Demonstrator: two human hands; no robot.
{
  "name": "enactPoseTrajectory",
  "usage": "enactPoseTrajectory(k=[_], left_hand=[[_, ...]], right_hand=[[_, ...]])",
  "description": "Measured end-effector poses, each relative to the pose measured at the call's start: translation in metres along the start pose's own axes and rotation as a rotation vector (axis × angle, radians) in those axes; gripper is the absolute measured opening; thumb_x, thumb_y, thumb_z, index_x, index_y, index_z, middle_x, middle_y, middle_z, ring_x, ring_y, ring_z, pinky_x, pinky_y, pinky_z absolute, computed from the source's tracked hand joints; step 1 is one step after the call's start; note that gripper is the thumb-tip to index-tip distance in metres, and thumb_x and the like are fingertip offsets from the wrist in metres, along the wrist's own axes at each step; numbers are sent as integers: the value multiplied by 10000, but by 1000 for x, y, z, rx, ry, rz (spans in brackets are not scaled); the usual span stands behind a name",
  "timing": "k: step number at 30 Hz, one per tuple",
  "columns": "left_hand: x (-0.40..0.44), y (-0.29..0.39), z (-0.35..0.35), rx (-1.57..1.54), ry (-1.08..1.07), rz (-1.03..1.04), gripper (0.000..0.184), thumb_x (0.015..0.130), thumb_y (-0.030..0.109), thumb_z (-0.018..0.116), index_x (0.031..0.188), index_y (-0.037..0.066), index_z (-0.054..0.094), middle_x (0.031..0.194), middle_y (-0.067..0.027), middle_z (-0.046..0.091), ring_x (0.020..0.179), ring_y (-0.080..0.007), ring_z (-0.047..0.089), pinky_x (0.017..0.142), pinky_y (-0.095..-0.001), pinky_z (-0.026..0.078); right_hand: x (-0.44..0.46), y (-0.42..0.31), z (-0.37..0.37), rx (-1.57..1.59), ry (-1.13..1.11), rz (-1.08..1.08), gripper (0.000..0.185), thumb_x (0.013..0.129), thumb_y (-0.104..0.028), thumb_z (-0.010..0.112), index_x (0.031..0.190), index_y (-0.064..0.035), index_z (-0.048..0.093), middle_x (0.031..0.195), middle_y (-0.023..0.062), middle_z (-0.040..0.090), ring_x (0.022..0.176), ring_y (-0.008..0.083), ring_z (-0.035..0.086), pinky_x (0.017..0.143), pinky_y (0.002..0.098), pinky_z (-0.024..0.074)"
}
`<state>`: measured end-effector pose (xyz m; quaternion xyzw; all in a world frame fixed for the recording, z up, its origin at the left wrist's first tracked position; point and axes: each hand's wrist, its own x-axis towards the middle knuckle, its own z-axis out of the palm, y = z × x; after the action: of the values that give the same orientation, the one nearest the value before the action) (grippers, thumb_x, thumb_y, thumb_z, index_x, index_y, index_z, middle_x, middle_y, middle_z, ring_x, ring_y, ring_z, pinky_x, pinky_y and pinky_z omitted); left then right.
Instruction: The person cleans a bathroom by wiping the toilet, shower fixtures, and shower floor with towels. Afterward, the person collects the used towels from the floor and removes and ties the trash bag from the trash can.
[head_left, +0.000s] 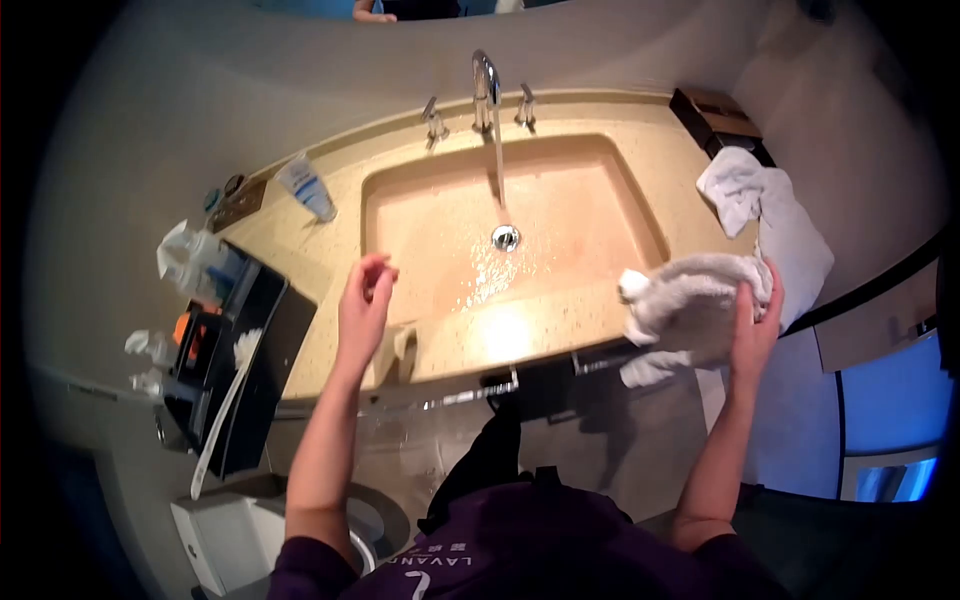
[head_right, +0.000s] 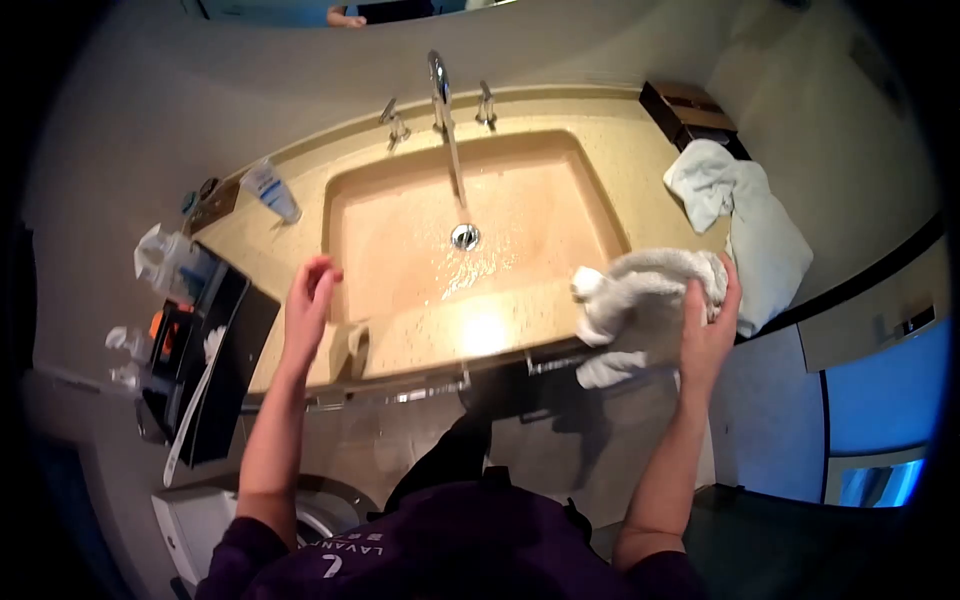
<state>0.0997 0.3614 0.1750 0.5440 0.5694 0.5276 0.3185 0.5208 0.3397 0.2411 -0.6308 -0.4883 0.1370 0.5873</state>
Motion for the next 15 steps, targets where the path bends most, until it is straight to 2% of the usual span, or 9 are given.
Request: enactPoseTrajectory(k=[3, 4, 5, 6, 8, 10, 12, 14, 15], left_hand=[[128, -51, 17, 160, -9, 92, 302, 827, 168, 526, 1084, 19, 469, 874, -69, 564, 806, -140, 538, 743, -255, 425], [166, -60, 25, 278, 4, 93, 348, 813, 204, 545, 1094, 17, 461, 866, -84, 566, 797, -158, 543, 743, -262, 430], [200, -61, 34, 338, -10, 13, 395, 799, 236, 551, 1103, 4, 451, 890, -117, 569, 819, -193, 554, 744, -285, 436], [235, -62, 43, 402, -24, -65, 443, 786, 268, 557, 1111, -8, 440, 915, -150, 573, 841, -229, 565, 746, -308, 443], [310, -103, 57, 694, 39, 72, 528, 784, 310, 536, 1158, -33, 388, 982, -215, 561, 903, -301, 564, 761, -370, 443], [344, -99, 78, 821, 45, -75, 503, 795, 355, 493, 1071, -65, 469, 988, -267, 549, 951, -339, 543, 792, -410, 427], [385, -115, 88, 687, -311, -409, 483, 819, 392, 428, 899, -64, 566, 861, -258, 585, 870, -340, 576, 764, -407, 438], [398, -145, 100, 841, -39, -213, 483, 848, 359, 352, 758, -47, 599, 734, -226, 600, 726, -342, 602, 703, -406, 452], [392, -142, 109, 733, -44, -271, 479, 857, 334, 334, 737, -52, 591, 701, -206, 599, 664, -321, 605, 643, -395, 461]], right_hand=[[49, 149, 20, -807, -253, -363, 775, 726, -399, 614, 1335, -101, 239, 1256, 245, 329, 1154, 381, 320, 940, 424, 302], [40, 195, 32, -965, -352, -128, 720, 727, -450, 599, 1325, -205, 281, 1260, 236, 321, 1149, 407, 309, 934, 467, 297], [36, 202, 51, -1110, -163, -122, 628, 742, -458, 581, 1293, -299, 326, 1248, 199, 331, 1123, 401, 329, 917, 467, 318], [37, 198, 58, -1112, -146, -75, 599, 751, -441, 578, 1284, -305, 340, 1247, 188, 334, 1119, 388, 336, 908, 465, 327], [36, 185, 63, -1115, -118, 42, 543, 770, -406, 573, 1265, -318, 368, 1246, 165, 338, 1111, 361, 348, 891, 461, 347], [36, 201, 60, -1112, -68, -88, 491, 777, -309, 589, 1235, -321, 410, 1218, 137, 364, 1078, 331, 379, 862, 437, 376], [38, 200, 59, -1169, -91, -49, 482, 774, -272, 595, 1223, -320, 424, 1214, 125, 370, 1072, 322, 386, 860, 427, 380], [41, 203, 60, -1166, -85, -34, 468, 777, -256, 586, 1209, -343, 428, 1209, 115, 375, 1068, 319, 391, 868, 413, 371], [39, 208, 57, -1168, -93, -52, 461, 782, -260, 580, 1207, -351, 428, 1213, 111, 374, 1070, 319, 390, 872, 415, 367]])
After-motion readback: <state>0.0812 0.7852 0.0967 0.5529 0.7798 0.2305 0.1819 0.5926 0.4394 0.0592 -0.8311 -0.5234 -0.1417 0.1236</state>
